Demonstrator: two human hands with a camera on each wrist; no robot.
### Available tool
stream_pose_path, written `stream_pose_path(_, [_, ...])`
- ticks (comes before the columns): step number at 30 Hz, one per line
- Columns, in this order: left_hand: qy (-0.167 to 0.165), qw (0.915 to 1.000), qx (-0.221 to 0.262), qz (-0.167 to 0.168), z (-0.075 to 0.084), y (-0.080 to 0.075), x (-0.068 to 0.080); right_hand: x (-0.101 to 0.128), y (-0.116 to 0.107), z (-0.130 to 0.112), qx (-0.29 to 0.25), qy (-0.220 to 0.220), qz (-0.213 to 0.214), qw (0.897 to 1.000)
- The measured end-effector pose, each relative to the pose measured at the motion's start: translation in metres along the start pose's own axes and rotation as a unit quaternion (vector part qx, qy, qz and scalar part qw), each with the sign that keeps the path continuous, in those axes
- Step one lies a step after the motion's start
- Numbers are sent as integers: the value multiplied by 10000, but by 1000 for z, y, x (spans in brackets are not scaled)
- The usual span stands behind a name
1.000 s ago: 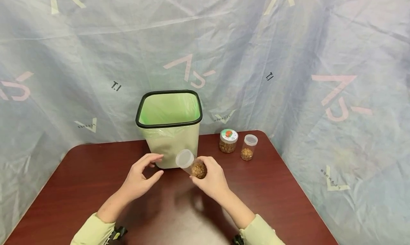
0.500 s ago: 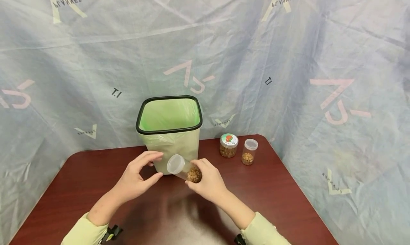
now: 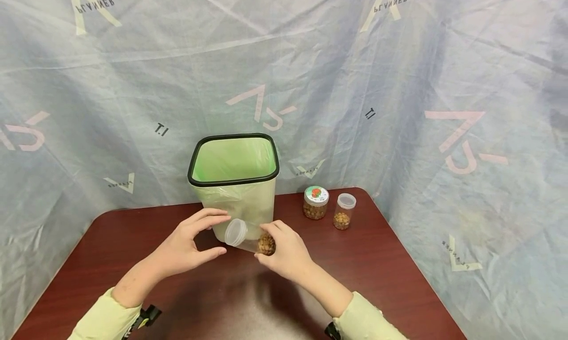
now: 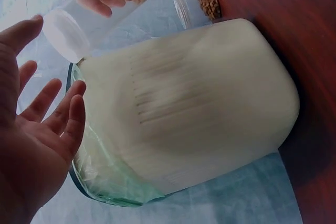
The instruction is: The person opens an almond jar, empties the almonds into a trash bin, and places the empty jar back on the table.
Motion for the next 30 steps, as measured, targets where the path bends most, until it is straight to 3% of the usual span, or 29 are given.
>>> stream_pose_path(7, [67, 9997, -72, -240, 0, 1, 1, -4, 0, -7, 356, -10, -172, 9992])
stream_pose_path(18, [116, 9995, -32, -279, -1, 4, 5, -9, 0, -22, 821, -241, -341, 9958])
stream_pose_path(30, [159, 9980, 586, -193, -7, 6, 11, -9, 1, -32, 1012, -492, -293, 9932])
Point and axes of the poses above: each hand's wrist, its own x-axis away from the middle knuckle, its own y-axis out of the palm, z = x × y, the point moved 9 cm from there along -x, towards the middle knuckle, and after that the axes turned 4 degrees about -z, right-handed, at the moved point
